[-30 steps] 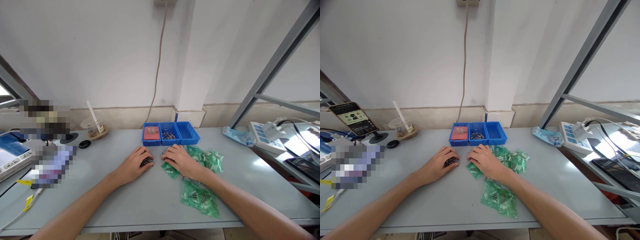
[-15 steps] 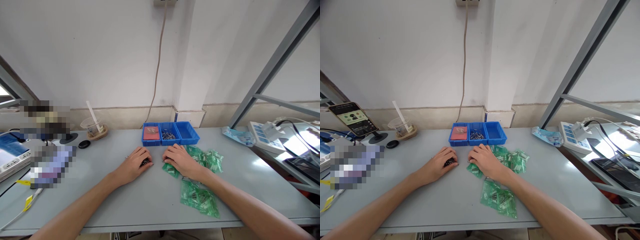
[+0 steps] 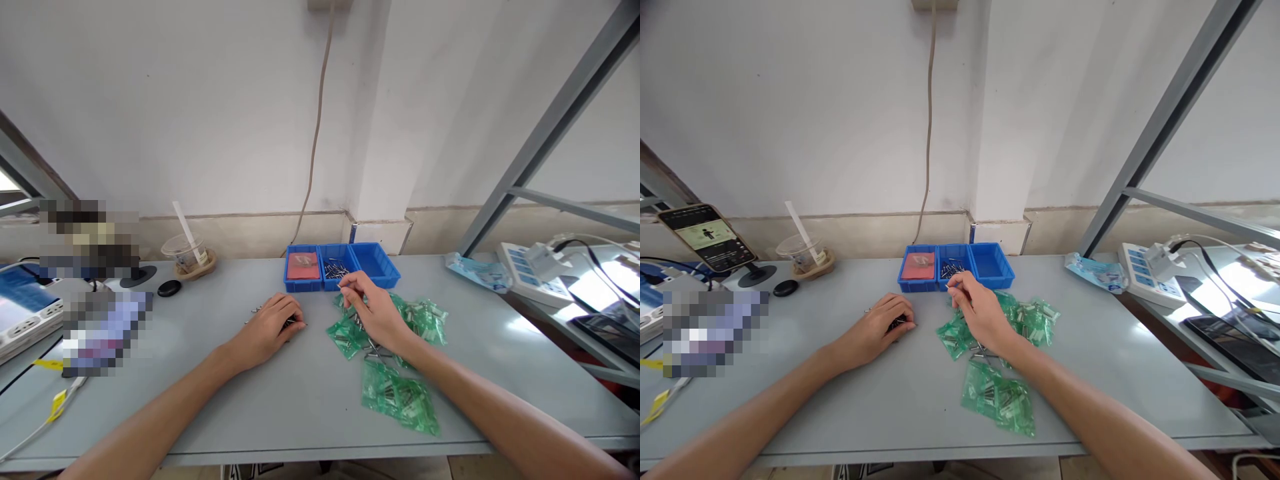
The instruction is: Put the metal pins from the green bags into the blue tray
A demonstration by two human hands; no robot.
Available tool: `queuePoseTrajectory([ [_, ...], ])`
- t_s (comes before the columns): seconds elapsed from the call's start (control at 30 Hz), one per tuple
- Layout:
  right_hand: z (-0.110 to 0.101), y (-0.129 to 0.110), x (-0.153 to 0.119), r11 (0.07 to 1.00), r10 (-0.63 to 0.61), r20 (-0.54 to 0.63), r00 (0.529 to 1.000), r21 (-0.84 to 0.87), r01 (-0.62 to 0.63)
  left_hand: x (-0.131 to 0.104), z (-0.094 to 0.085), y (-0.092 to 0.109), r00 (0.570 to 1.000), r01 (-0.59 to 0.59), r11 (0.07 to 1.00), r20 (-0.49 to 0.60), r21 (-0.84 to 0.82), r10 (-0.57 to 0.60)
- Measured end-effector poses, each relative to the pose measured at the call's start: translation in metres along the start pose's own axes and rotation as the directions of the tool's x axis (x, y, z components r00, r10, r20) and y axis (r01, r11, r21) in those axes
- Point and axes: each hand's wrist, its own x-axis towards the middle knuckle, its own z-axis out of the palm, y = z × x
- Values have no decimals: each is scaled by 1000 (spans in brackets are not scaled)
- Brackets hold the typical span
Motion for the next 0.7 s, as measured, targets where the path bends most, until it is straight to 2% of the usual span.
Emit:
queuePoseTrajectory([
  [0.13,-1,11,3,994,74,-58,996,81,-69,0,0,-1,999,0,1000,-42,6,0],
  [0.27,0,20,7,991,58,-80,995,128,-48,1,-1,0,995,-14,1000,-98,15,16],
  [0.43,-1,20,9,986,54,-72,996,161,-42,2,-1,0,983,-5,1000,-185,17,8],
  [0.57,0,20,8,988,66,-62,996,143,-56,3,-3,1,965,52,999,-255,-12,-53],
  [0.7,0,20,8,990,66,-60,996,128,-57,5,-6,1,949,129,989,-280,-75,-145],
])
